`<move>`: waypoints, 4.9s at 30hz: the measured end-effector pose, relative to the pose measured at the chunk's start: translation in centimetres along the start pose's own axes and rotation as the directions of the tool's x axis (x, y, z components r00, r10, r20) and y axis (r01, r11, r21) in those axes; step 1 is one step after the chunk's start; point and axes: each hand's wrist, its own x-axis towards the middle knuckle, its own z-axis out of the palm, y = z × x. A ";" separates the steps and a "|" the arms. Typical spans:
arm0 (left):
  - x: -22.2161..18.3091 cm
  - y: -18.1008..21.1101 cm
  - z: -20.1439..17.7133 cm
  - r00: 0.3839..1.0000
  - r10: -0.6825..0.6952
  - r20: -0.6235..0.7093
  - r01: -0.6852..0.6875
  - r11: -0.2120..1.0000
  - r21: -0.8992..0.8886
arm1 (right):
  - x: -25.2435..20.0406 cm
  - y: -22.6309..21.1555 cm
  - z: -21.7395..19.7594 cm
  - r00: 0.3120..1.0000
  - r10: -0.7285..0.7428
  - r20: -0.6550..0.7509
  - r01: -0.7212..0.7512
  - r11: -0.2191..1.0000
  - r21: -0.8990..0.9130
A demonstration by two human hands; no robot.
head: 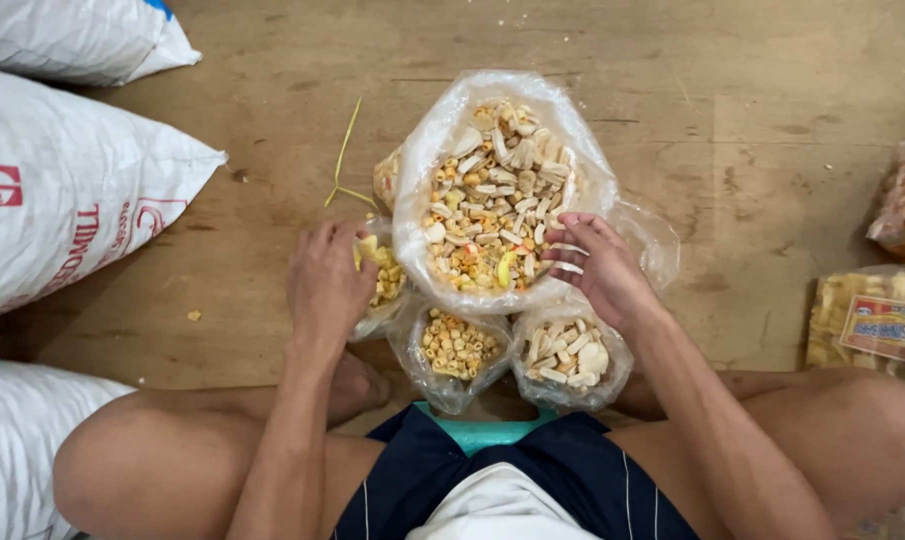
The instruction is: The person is sitting and manually sorting crackers from a large plastic bag into several smaller plastic bags.
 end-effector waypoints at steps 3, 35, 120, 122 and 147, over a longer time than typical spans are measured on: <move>-1.0 -0.9 0.7 0.988 -0.065 0.140 0.057 0.997 0.056 | 0.1 -0.3 0.3 1.000 0.008 -0.003 -0.008 1.000 -0.022; 0.8 0.8 0.3 0.833 0.060 0.549 -0.147 0.982 0.115 | 14.1 11.2 -1.3 0.795 -0.180 0.579 0.485 -0.384 -0.786; 6.4 6.7 7.8 0.858 0.507 0.087 -0.499 0.861 -0.093 | 4.8 -1.1 3.5 0.921 -0.047 0.386 0.176 0.936 -0.304; 6.7 6.5 7.7 0.860 0.503 0.088 -0.498 0.864 -0.070 | 5.7 -0.8 3.3 0.936 -0.022 0.352 0.135 0.944 -0.301; 4.6 4.9 2.8 0.874 0.454 0.175 -0.453 0.890 -0.047 | 17.8 13.8 -3.3 0.892 -0.122 0.436 0.393 -0.269 -0.879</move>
